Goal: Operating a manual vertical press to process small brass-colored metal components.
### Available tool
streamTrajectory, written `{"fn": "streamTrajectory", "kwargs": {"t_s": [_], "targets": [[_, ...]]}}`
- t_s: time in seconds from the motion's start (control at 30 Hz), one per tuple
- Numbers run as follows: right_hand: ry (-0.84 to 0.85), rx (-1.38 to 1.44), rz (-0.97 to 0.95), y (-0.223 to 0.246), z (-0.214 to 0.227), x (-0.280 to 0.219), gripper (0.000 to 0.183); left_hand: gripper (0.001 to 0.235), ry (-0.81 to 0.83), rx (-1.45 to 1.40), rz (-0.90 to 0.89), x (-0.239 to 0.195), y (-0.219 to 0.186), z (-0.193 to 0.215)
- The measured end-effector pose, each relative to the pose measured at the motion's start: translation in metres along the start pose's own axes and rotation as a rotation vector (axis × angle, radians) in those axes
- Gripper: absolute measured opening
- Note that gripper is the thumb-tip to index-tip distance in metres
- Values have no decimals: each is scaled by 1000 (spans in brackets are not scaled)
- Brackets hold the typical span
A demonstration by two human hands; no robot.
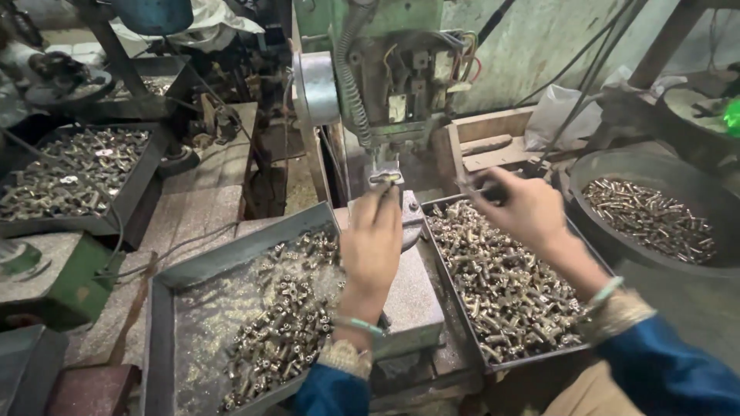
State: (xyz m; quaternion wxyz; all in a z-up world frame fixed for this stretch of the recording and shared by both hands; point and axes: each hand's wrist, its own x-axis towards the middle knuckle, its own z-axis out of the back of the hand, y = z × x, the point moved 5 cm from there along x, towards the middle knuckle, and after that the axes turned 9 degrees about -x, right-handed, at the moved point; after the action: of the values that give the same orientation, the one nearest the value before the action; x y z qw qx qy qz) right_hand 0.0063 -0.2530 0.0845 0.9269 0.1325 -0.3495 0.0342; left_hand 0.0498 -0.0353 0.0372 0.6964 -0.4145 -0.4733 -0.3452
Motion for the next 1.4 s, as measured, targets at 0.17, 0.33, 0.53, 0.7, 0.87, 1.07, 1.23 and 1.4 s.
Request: {"fn": "streamTrajectory", "kwargs": {"t_s": [0.17, 0.33, 0.53, 0.7, 0.87, 1.07, 1.23, 1.4], "targets": [[-168, 51, 4, -35, 47, 31, 27, 22, 32, 124, -50, -2, -15, 7], [-340, -55, 279, -33, 88, 100, 30, 24, 96, -20, 206, -6, 9, 52], [-149, -438, 115, -18, 92, 105, 38, 19, 441, 234, 681, -73, 104, 74], [131, -893, 64, 17, 62, 53, 42, 27, 829, 213, 727, -179, 153, 10], [154, -511, -71, 5, -13, 30, 33, 15, 724, 244, 487, -218, 158, -11], [9, -465, -59, -32, -82, 53, 41, 23, 746, 292, 539, -202, 136, 6], [-92, 116, -86, -30, -74, 10, 36, 25, 741, 305, 508, -206, 135, 4], [-71, 277, 172, 68, -47, 6, 36, 20, 636, 268, 499, -200, 137, 11]]}}
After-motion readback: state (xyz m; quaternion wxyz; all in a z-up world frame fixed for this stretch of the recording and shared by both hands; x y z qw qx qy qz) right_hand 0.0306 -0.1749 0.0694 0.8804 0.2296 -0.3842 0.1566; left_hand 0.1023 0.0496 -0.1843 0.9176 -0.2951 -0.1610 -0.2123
